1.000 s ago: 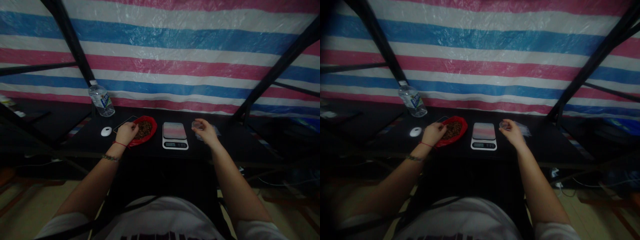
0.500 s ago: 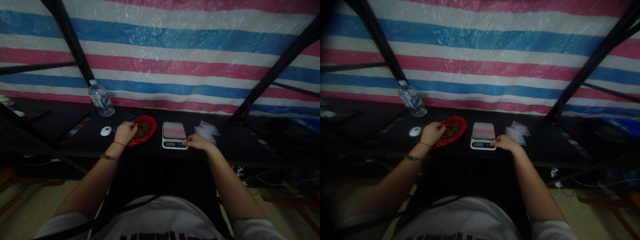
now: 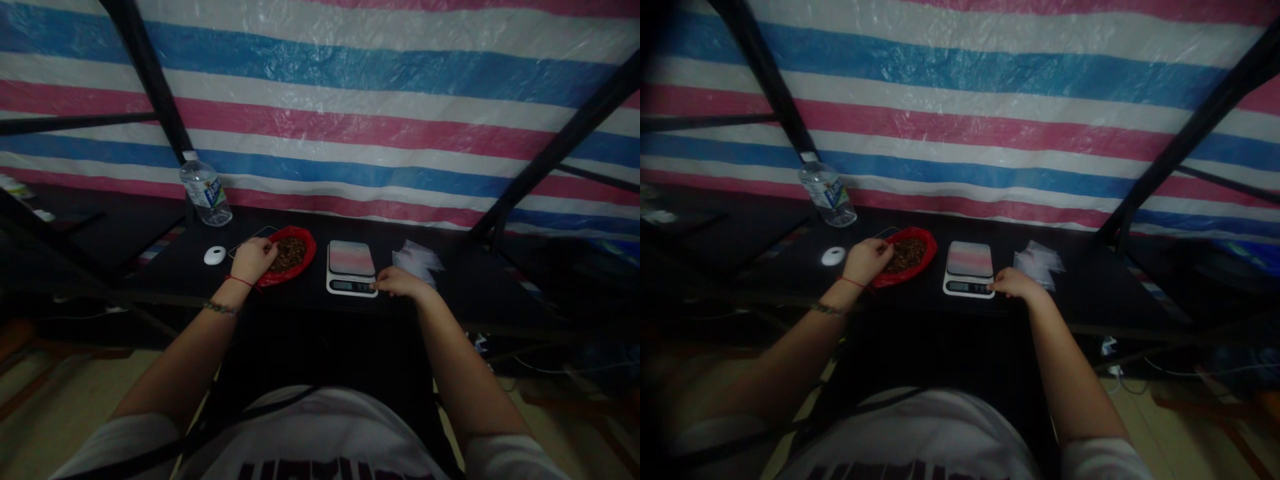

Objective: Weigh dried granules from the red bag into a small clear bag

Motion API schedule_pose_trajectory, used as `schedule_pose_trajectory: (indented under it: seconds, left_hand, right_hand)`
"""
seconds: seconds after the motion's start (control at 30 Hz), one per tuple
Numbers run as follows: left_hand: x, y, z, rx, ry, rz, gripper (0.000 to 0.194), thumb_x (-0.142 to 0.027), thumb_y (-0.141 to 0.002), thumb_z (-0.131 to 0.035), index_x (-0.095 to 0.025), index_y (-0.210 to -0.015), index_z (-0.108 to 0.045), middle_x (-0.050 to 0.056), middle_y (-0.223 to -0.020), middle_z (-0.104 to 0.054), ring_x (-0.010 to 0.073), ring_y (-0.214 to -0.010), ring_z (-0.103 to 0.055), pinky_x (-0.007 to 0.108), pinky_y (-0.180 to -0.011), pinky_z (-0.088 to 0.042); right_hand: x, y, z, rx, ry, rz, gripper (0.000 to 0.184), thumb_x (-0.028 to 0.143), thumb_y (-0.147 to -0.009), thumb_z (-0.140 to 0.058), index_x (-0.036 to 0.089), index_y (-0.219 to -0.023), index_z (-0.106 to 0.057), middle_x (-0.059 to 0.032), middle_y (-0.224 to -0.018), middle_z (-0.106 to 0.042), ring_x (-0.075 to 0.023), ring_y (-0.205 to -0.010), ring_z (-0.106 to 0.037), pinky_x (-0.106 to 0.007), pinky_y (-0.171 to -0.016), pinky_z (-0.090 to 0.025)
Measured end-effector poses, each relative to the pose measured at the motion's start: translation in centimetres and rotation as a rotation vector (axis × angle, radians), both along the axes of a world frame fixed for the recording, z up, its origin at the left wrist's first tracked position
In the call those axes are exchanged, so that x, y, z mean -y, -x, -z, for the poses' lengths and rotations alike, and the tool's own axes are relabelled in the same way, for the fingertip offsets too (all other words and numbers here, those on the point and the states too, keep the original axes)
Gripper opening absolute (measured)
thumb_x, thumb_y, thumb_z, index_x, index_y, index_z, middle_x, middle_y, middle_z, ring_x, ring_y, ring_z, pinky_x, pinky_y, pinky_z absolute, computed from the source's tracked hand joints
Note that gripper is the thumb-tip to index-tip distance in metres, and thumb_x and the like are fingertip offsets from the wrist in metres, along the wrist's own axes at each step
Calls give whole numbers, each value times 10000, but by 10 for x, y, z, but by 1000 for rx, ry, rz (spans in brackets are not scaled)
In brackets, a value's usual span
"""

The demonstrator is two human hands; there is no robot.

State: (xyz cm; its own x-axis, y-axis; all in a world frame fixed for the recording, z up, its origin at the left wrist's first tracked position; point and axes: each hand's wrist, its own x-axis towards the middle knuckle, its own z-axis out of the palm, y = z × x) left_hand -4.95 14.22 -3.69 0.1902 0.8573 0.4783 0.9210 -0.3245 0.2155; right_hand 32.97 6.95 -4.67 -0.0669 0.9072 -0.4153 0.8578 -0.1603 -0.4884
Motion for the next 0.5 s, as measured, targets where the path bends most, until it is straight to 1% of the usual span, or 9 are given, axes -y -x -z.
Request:
schedule_pose_trajectory:
  seconds: [0.1,0.27,0.37,0.5]
  left_hand:
    - [0,0,0,1,0,-1,345,-410,-860,-446,-173,-747,-670,101,-784,-682,240,-771,-628,328,-709,-449]
    - [2,-3,-1,3,7,-5,350,-419,-857,-443,-170,-751,-666,100,-797,-678,236,-759,-624,326,-697,-452]
    - [4,-4,-3,18,21,-4,343,-418,-852,-449,-174,-760,-671,96,-809,-682,235,-773,-628,322,-703,-456]
    - [6,-5,-6,45,25,0,333,-410,-848,-455,-180,-745,-673,94,-787,-686,232,-766,-632,317,-715,-459]
  right_hand:
    - [0,1,-1,0,16,8,323,453,-763,-635,131,-774,-661,2,-524,-536,-100,-442,-496,-187,-387,-301]
    - [-1,3,-4,23,46,9,333,459,-778,-623,128,-771,-664,-16,-579,-577,-94,-454,-508,-186,-393,-308]
    - [1,3,-6,58,48,4,373,498,-781,-614,128,-775,-665,-27,-610,-596,-100,-457,-518,-197,-403,-329]
    - [4,2,-7,89,10,-27,442,561,-787,-586,128,-783,-670,-41,-598,-604,-120,-467,-535,-217,-428,-361]
